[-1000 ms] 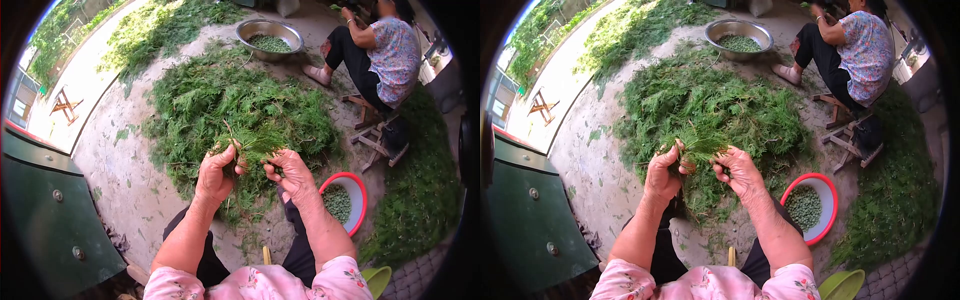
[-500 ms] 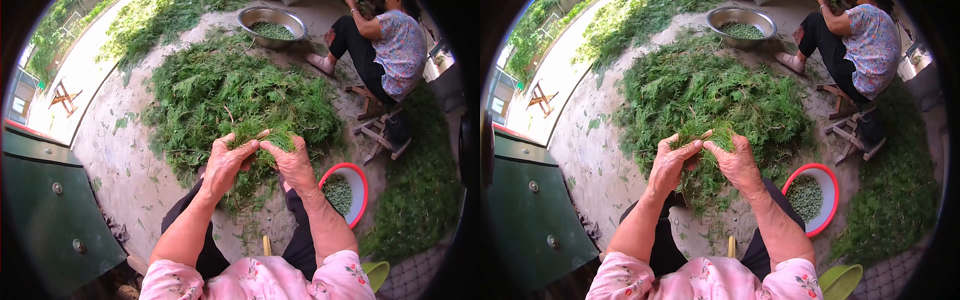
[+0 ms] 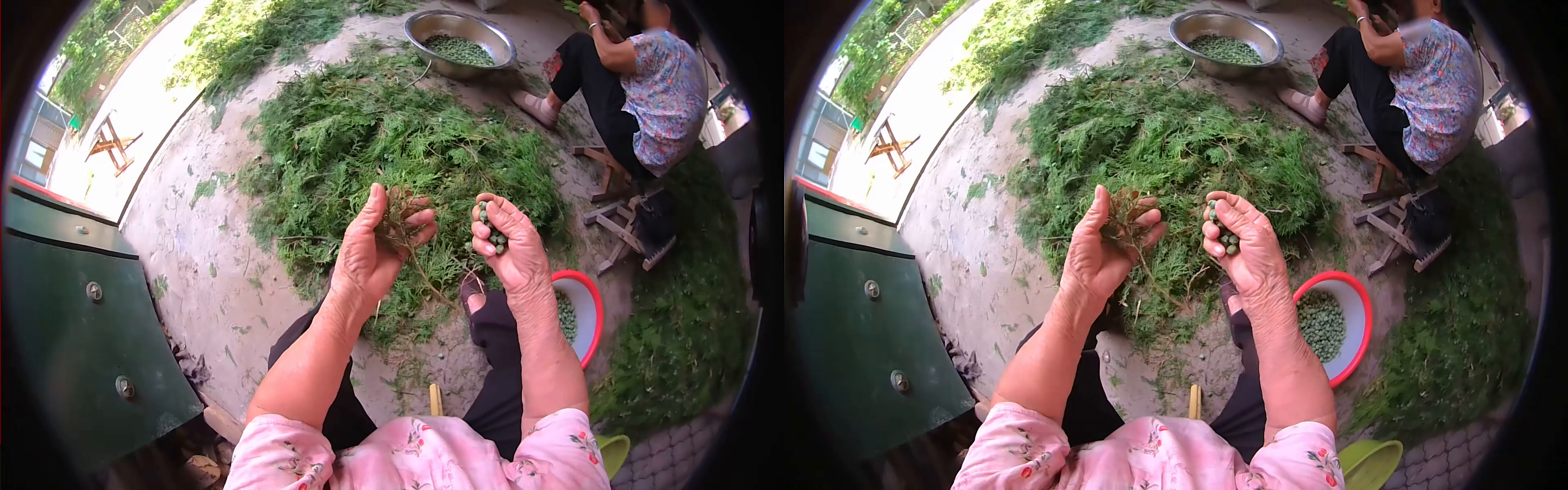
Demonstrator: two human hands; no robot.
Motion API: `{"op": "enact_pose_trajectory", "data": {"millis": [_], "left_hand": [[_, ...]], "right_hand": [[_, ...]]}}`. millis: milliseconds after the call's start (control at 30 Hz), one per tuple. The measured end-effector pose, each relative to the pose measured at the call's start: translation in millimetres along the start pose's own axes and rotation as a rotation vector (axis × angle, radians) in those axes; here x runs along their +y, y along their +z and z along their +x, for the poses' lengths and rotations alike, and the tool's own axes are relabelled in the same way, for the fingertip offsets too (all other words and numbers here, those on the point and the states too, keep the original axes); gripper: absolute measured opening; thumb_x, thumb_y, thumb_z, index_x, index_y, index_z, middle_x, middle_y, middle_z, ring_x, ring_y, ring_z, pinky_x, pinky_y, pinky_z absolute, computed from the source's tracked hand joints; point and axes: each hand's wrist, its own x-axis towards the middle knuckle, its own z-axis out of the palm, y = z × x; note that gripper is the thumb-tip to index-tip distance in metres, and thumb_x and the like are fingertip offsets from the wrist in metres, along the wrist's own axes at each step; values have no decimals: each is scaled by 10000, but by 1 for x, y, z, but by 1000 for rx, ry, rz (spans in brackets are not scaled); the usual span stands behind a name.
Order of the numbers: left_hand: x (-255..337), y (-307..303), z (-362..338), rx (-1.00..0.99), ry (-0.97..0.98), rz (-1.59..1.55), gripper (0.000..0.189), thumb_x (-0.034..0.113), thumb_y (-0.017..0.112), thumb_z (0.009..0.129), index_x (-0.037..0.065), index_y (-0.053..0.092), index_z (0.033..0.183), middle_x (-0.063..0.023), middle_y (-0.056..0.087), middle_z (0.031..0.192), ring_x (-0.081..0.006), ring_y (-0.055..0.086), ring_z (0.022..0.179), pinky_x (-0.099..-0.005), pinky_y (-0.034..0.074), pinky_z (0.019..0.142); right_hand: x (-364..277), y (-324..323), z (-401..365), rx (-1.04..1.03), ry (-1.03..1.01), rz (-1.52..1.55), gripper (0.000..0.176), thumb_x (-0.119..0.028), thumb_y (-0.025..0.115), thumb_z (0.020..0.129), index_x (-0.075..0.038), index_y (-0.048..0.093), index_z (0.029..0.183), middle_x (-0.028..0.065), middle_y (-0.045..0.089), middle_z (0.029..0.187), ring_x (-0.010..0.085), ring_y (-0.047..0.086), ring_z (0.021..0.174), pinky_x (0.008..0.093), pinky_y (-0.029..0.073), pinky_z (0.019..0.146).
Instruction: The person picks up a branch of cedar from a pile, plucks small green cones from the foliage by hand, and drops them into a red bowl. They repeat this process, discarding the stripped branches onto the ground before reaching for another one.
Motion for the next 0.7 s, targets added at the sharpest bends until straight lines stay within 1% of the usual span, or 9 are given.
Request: {"op": "enact_pose_trajectory", "data": {"millis": [33,233,367,433,467,533,567,667,700], "left_hand": [[0,-4,2,-3,7,-7,437,402,543,871,13,521,1067,-186,580,1068,-290,581,945,-474,425,933],[11,-5,5,56,101,-17,478,438,528,870,10,514,1082,-171,582,1058,-277,576,947,-456,446,901],[15,-13,9,92,135,3,444,406,553,866,11,506,1063,-156,604,991,-258,602,877,-439,469,867],[18,-16,10,80,157,-47,412,394,567,861,29,508,1041,-152,609,958,-256,610,848,-446,472,862],[20,-15,8,79,169,-52,412,394,567,861,29,508,1041,-152,609,958,-256,610,848,-446,472,862],[20,-10,5,122,186,-100,408,393,575,856,32,511,1034,-157,606,961,-268,606,862,-461,463,872],[20,-10,6,104,202,-115,467,416,550,859,-5,505,1056,-172,600,981,-302,587,918,-495,444,903],[21,-14,9,40,178,-200,541,437,533,858,-29,456,1123,-213,555,1063,-331,549,1007,-518,404,954],[22,-14,8,38,185,-202,541,437,533,858,-29,456,1123,-213,555,1063,-331,549,1007,-518,404,954]], "right_hand": [[-3,-6,0,0,-2,-1,180,-94,572,869,17,541,1007,65,543,808,111,505,630,202,382,458],[-35,-49,-16,212,-5,-453,151,-74,596,836,-14,565,971,35,546,759,64,488,547,163,321,365],[-67,-112,-42,336,33,-843,182,-62,596,804,6,559,969,25,538,739,67,505,549,169,336,368],[-82,-139,-69,499,42,-1040,164,-37,570,789,26,577,940,39,545,687,80,530,527,181,356,349],[-88,-166,-83,571,41,-1080,161,-37,563,786,21,581,935,46,561,696,81,529,524,182,358,348],[-92,-207,-115,765,87,-1151,212,-50,565,792,-5,593,997,60,587,789,106,552,571,235,423,406],[-90,-225,-131,857,86,-1147,236,-62,568,795,-15,596,1025,64,594,826,113,560,589,262,443,427],[-86,-285,-171,908,16,-1116,268,-78,548,815,-19,591,1072,81,598,902,148,577,644,295,470,484],[-85,-292,-179,1008,47,-1112,269,-81,534,822,-17,589,1078,92,599,934,166,583,665,290,474,509]]}}
